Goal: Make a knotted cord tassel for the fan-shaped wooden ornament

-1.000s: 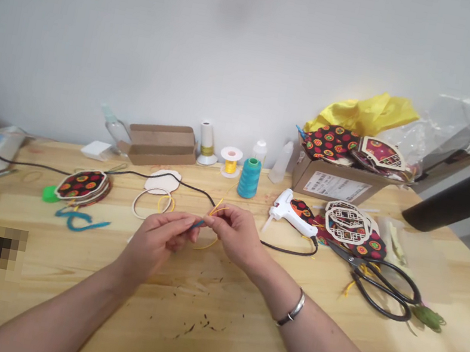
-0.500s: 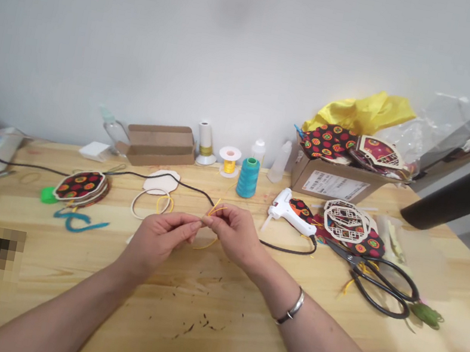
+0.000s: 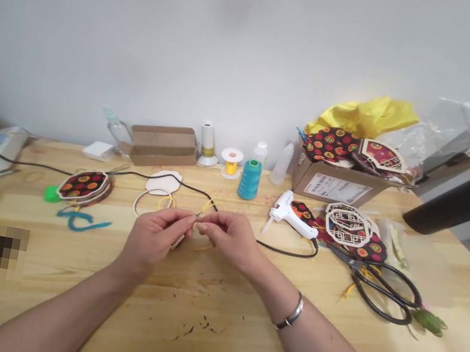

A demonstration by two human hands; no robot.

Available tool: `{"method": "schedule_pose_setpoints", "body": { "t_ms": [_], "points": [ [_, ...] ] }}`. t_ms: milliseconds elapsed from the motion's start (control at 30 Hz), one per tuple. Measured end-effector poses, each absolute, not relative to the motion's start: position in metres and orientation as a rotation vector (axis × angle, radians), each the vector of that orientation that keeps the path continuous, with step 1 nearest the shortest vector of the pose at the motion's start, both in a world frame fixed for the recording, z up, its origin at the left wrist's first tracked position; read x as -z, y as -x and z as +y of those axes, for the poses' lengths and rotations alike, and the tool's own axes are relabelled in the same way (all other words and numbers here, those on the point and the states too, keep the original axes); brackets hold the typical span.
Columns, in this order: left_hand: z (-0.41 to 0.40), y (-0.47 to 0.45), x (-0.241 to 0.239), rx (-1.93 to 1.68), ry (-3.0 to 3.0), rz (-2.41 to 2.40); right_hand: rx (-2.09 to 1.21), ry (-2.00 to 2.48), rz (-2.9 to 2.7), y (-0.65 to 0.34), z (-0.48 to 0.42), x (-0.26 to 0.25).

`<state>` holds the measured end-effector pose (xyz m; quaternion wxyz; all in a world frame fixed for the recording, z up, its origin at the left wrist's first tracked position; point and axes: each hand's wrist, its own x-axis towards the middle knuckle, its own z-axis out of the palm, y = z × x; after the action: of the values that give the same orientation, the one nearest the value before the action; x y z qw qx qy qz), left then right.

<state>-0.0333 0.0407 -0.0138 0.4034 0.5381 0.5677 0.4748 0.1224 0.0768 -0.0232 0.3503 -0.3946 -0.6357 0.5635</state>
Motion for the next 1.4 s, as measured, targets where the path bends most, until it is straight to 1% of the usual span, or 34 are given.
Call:
{"method": "schedule_pose_setpoints", "body": {
  "t_ms": [133,267,333,500,700,767,833,900,967,1033,1100,1167,1233,1300,1400],
  "points": [
    [0.042,0.034,0.014,-1.227,-1.281,1.489,-1.046,1.056,-1.915,-0.122,0.07,0.023],
    [0.044,0.035,0.016,-1.24,-1.275,1.508,-0.657,0.984,-2.13,-0.124,0.065,0.023],
    [0.044,0.035,0.017,-1.242,-1.276,1.513,-0.535,0.941,-2.192,-0.125,0.064,0.023],
    [0.044,0.036,0.018,-1.223,-1.309,1.515,-0.354,0.916,-2.328,-0.127,0.062,0.025],
    [0.043,0.035,0.018,-1.191,-1.545,1.53,0.29,0.839,-2.496,-0.131,0.06,0.022],
    [0.042,0.034,0.018,-1.144,-1.671,1.461,0.391,0.788,-2.502,-0.133,0.059,0.015],
    [0.041,0.034,0.018,-1.085,-1.777,1.372,0.425,0.752,-2.504,-0.135,0.059,0.008],
    [0.04,0.033,0.017,-1.033,-1.857,1.305,0.403,0.729,-2.504,-0.138,0.06,0.002],
    [0.039,0.032,0.017,-0.987,-1.903,1.258,0.297,0.734,-2.487,-0.141,0.064,0.0],
    [0.039,0.031,0.016,-0.956,-1.915,1.205,0.058,0.782,-2.435,-0.143,0.07,0.0],
    [0.039,0.031,0.016,-0.961,-1.889,1.152,-0.288,0.826,-2.339,-0.145,0.077,0.002],
    [0.038,0.032,0.016,-1.019,-1.823,1.124,-0.634,0.843,-2.219,-0.146,0.084,0.003],
    [0.037,0.033,0.014,-1.094,-1.736,1.129,-0.901,0.841,-2.121,-0.146,0.089,0.006],
    [0.037,0.034,0.013,-1.161,-1.653,1.162,-1.084,0.841,-2.065,-0.145,0.092,0.009],
    [0.038,0.034,0.012,-1.22,-1.55,1.246,-1.223,0.845,-2.036,-0.142,0.091,0.013]
  ]
}}
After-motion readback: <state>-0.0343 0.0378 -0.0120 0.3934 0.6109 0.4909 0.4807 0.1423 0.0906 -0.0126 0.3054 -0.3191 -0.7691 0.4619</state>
